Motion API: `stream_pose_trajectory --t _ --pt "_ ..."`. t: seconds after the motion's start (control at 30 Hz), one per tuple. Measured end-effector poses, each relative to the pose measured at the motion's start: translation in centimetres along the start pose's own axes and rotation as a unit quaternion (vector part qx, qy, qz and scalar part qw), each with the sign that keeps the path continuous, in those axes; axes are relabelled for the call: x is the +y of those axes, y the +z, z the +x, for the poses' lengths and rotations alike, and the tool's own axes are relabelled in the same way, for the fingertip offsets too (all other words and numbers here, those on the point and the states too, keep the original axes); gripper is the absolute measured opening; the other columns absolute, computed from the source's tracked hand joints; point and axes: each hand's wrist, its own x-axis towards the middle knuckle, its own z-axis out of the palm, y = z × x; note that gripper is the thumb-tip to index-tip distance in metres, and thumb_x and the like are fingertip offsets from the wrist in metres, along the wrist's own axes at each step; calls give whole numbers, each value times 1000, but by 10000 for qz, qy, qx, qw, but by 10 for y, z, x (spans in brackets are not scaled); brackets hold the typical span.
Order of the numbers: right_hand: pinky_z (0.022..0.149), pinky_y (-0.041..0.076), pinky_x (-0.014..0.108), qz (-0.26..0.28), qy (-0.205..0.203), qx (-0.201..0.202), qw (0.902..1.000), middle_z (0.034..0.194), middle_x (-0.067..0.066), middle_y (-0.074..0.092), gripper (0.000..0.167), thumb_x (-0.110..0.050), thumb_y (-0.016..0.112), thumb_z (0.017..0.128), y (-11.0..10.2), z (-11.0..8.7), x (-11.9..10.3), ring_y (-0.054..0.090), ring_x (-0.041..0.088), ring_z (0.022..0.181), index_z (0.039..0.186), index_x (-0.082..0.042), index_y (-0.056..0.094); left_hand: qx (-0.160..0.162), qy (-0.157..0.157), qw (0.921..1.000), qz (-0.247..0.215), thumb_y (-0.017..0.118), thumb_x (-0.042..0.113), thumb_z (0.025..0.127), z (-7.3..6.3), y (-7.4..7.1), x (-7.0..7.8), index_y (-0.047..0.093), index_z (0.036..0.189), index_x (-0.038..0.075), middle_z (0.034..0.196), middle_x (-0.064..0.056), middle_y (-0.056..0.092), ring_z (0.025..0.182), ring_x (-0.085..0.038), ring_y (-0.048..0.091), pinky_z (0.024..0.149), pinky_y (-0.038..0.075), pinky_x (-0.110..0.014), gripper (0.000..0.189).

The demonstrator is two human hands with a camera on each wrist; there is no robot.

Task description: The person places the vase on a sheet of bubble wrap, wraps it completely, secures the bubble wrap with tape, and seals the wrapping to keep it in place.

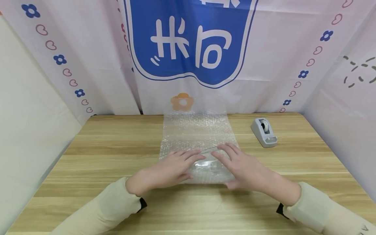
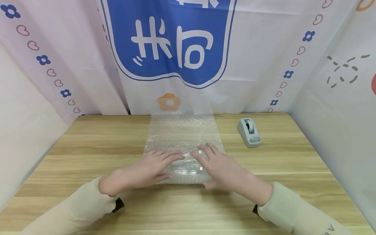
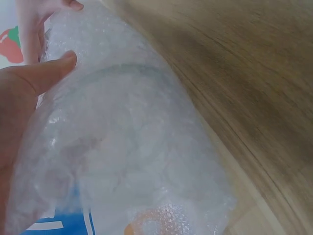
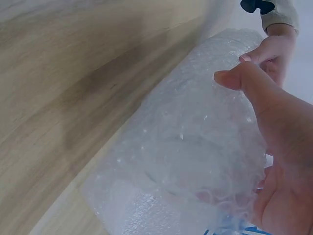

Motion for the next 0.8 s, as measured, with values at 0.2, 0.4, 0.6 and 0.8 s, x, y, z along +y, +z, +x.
stream_pose_trajectory --t 0.2,0.4,0.6,0.8 --pt "97 54 53 114 102 -136 9998 143 23 48 102 -38 91 66 -6 -1 -4 49 44 130 149 -5 42 -359 -155 9982 -456 74 31 96 0 -5 0 39 156 14 158 -12 44 135 -32 51 103 47 -57 72" --pt "95 56 51 188 167 -213 9995 143 22 48 100 -39 91 66 -8 -2 -6 48 42 131 148 -4 45 -442 -149 9962 -732 72 30 97 -2 -5 0 38 156 15 159 -12 43 137 -32 50 104 44 -59 70" --pt "98 54 50 154 117 -135 9997 143 21 48 100 -41 91 64 -6 -1 -4 48 40 132 147 -6 47 -416 -178 9956 -823 73 29 97 -3 -4 -1 39 156 14 158 -11 44 138 -31 49 105 43 -60 70" --pt "94 57 47 276 148 -242 9992 148 20 45 100 -43 90 67 -5 -1 1 46 38 134 149 -8 44 -376 -195 9934 -1069 74 27 96 1 -4 -7 41 154 13 156 -10 47 137 -31 50 106 43 -61 68"
